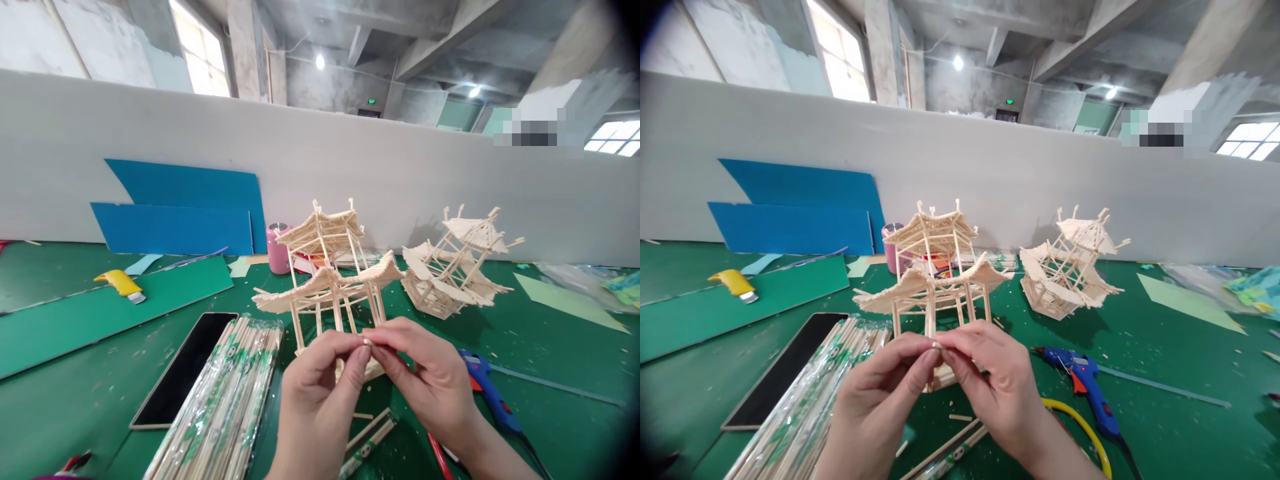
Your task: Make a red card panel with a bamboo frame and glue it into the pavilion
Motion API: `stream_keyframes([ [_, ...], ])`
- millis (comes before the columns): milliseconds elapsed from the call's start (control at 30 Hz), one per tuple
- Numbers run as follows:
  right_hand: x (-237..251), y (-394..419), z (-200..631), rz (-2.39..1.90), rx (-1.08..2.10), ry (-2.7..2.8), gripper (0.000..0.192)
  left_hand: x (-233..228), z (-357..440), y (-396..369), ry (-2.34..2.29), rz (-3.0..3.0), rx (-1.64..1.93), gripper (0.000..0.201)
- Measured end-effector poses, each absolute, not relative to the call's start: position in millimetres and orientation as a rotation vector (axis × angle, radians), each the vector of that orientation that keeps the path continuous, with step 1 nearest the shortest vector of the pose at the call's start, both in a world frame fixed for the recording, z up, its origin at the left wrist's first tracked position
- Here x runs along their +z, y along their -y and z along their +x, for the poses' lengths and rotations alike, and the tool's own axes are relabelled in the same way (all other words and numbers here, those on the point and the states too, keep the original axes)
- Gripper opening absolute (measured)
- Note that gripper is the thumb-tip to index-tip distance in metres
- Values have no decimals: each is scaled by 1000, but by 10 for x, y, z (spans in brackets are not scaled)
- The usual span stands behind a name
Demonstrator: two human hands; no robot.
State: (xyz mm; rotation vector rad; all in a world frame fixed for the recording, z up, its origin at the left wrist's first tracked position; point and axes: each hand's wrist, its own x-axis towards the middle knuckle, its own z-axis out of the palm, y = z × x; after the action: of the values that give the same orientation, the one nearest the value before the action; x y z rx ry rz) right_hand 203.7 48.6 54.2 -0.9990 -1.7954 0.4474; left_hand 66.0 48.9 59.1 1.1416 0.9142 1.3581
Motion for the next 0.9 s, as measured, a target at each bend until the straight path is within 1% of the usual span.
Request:
stream_keyframes([
  [133,505,-473,2039,-1007,394,1779,24,592,685,-494,-912,1150,1393,7],
  [233,486,-475,2009,-920,556,1584,19,608,693,-492,-902,1104,1310,7],
  [367,496,-492,1966,-823,800,1481,9,609,697,-474,-740,997,1153,19],
  [500,499,-489,1940,-826,861,1460,11,579,707,-482,-655,868,1130,17],
  [600,479,-484,1930,-841,843,1455,14,565,706,-498,-643,847,1148,17],
  [767,446,-485,1932,-895,665,1492,17,530,693,-531,-617,833,1133,15],
  [900,472,-485,1963,-924,603,1528,18,502,692,-561,-621,854,1121,17],
])
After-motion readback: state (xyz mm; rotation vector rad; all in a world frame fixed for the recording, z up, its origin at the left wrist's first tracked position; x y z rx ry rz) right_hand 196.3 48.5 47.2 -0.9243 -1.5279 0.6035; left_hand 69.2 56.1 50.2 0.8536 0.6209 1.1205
